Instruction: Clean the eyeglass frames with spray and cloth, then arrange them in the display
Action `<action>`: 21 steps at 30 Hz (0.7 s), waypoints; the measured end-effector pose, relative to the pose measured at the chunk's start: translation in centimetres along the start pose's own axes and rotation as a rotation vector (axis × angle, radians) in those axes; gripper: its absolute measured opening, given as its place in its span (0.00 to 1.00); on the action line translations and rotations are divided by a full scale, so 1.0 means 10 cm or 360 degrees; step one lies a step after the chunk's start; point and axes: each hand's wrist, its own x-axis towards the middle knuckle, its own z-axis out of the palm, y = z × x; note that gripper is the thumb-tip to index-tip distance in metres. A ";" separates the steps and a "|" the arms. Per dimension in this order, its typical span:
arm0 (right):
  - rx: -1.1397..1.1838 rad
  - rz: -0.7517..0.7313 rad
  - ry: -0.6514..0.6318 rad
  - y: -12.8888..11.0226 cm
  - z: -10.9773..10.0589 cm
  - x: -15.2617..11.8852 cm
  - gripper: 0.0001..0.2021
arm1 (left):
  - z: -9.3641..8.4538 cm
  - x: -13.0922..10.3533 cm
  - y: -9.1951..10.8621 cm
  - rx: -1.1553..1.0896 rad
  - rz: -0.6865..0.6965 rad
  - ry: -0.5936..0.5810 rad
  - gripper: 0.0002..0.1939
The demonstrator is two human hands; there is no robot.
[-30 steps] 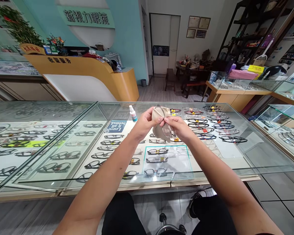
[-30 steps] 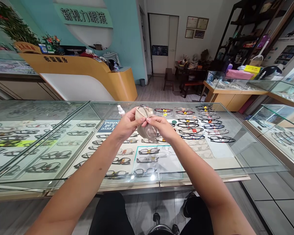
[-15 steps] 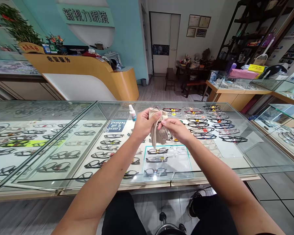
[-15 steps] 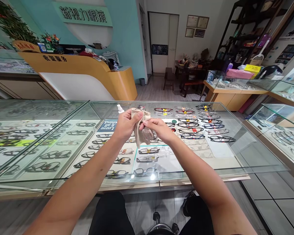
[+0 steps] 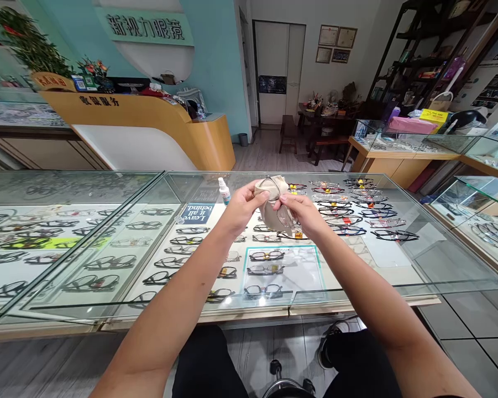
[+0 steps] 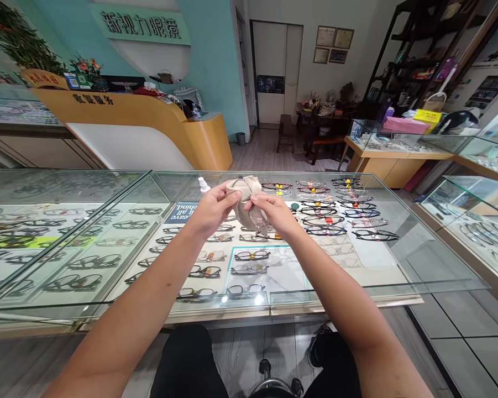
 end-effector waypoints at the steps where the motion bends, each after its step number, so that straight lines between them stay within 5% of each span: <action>1: 0.0016 0.0003 -0.0007 0.01 0.00 0.00 0.27 | 0.01 0.00 0.00 0.0010 0.0009 -0.0008 0.30; 7: 0.0097 0.0052 -0.0173 0.07 0.00 0.01 0.28 | 0.11 -0.04 0.03 0.0116 0.0084 -0.0025 0.28; 17: -0.0171 -0.0066 -0.0269 0.10 0.06 -0.04 0.30 | 0.11 -0.05 -0.02 0.0322 0.0279 0.0247 0.33; 21: -0.0151 -0.0062 -0.0194 0.04 -0.03 -0.02 0.29 | 0.01 0.01 0.04 0.0223 0.0167 -0.0018 0.33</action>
